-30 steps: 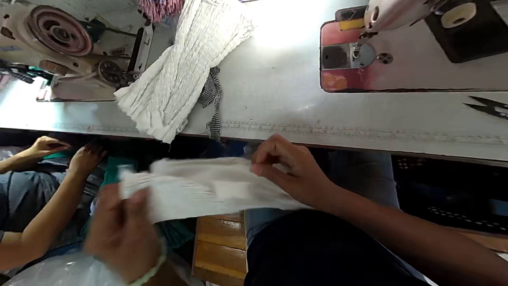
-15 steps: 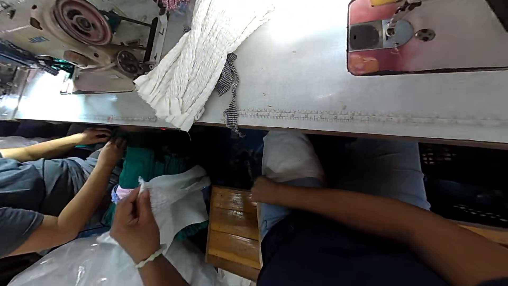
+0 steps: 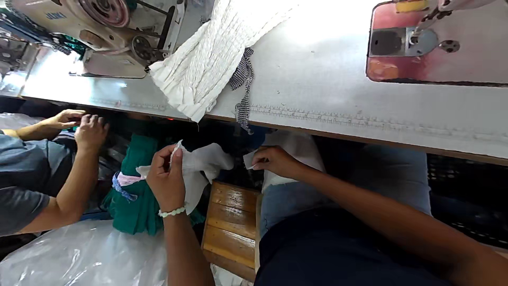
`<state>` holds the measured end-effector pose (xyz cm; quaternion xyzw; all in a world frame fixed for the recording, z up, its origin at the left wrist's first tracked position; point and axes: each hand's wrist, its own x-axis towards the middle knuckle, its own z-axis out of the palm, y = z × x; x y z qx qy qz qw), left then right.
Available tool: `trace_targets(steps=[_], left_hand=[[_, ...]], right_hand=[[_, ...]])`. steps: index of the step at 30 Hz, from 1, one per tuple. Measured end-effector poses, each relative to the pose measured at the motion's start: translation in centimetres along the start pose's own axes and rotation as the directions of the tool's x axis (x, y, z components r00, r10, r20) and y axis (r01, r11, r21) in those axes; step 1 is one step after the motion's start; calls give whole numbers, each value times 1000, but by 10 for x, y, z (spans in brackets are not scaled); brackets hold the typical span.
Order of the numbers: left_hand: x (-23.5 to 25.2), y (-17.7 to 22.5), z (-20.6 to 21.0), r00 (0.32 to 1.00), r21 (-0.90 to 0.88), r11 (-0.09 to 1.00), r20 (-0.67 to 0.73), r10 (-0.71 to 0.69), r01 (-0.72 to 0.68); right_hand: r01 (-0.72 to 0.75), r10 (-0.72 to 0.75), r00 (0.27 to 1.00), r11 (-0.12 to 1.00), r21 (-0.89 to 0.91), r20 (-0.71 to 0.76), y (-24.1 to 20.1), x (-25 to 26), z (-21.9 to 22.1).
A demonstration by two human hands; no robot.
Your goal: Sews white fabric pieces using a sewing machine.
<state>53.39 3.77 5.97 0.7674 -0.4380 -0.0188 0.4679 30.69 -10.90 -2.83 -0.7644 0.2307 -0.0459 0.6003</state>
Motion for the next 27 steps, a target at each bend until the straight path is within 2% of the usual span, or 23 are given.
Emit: trace_targets(steps=[2,4,6,8,9,10,12,14,16,23,27], left_hand=[[1,11,9,1000,-73,997,18,11,-10],[-1,23,22,998,-168,986,53,27,-18],[-4,36,38,996,-264,964,85,31,-7],[-10,53,55,994,-379,925,110,8,34],[-13,62,63,992,-442,895,126,-1,57],[-17,71,70,989,-499,863,149,-8,83],[-24,90,77,975,-570,808,222,-25,151],[-31,108,82,958,-601,766,280,-62,226],[-35,117,85,948,-625,733,308,-84,269],[-35,120,87,931,-602,739,354,-91,302],[-31,114,80,907,-596,758,422,15,265]], right_hand=[[112,-110,985,994,7,-130,-7,-12,-8],[311,-323,921,946,-89,-218,-15,-29,-17],[515,-525,834,851,-102,-171,-32,-48,-31],[647,-643,761,761,43,-84,-58,-67,-45],[667,-663,745,738,101,-78,-69,-73,-48],[661,-651,751,743,111,-113,-78,-78,-51],[592,-566,777,806,13,-277,-86,-79,-52],[505,-487,756,859,-82,-437,-87,-74,-55],[452,-431,731,887,-96,-530,-87,-71,-56],[388,-366,699,916,-105,-614,-88,-72,-52],[359,-342,700,927,-104,-627,-91,-73,-53]])
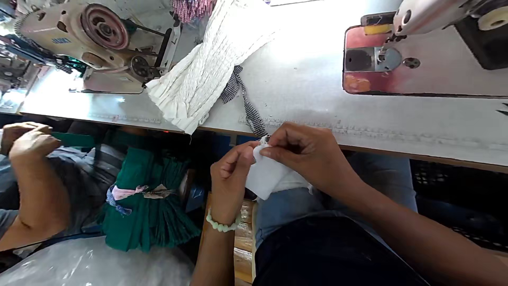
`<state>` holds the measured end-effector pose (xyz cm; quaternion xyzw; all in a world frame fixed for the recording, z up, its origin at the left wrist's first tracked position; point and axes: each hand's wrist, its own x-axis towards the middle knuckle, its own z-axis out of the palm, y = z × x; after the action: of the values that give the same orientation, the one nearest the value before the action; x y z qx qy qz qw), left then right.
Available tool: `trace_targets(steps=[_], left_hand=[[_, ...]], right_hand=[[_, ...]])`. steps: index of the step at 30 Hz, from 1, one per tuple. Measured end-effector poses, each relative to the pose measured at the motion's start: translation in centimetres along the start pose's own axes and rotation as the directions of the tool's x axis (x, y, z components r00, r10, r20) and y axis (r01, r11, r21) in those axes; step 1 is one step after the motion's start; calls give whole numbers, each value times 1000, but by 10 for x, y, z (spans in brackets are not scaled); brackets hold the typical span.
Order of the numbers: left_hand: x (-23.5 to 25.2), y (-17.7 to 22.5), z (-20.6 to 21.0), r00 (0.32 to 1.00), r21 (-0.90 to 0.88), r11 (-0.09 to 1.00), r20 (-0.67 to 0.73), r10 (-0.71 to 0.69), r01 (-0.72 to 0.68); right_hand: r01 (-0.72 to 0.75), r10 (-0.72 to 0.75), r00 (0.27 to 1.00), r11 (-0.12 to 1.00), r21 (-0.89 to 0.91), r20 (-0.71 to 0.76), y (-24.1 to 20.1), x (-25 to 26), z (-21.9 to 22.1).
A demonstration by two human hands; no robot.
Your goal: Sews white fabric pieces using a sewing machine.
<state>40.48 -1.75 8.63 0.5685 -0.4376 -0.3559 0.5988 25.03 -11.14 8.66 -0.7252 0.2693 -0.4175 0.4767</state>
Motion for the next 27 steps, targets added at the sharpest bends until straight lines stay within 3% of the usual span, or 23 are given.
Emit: trace_targets(steps=[3,8,15,18,22,24,26,27], left_hand=[[0,1,-4,994,-7,998,91,59,-59],[-3,8,4,990,119,992,-130,59,-44],[-5,6,-9,985,121,989,-142,98,-81],[-2,15,-47,970,171,975,-173,171,-141],[-10,43,-167,910,244,942,-290,297,-230],[-28,60,-221,875,262,935,-360,325,-240],[-44,75,-247,851,296,938,-432,298,-179],[-49,80,-252,848,325,932,-438,300,-162]], right_hand=[[-9,9,1000,1000,-9,-27,1,1,2],[-47,47,999,998,40,-7,0,2,8],[-117,107,991,985,127,77,0,8,11],[-49,34,995,987,155,98,7,13,8],[-121,112,985,990,69,130,29,10,-4],[-245,252,919,968,-60,302,45,1,0],[-270,382,730,923,-275,567,56,-12,24],[-196,396,610,915,-353,687,63,-20,44]])
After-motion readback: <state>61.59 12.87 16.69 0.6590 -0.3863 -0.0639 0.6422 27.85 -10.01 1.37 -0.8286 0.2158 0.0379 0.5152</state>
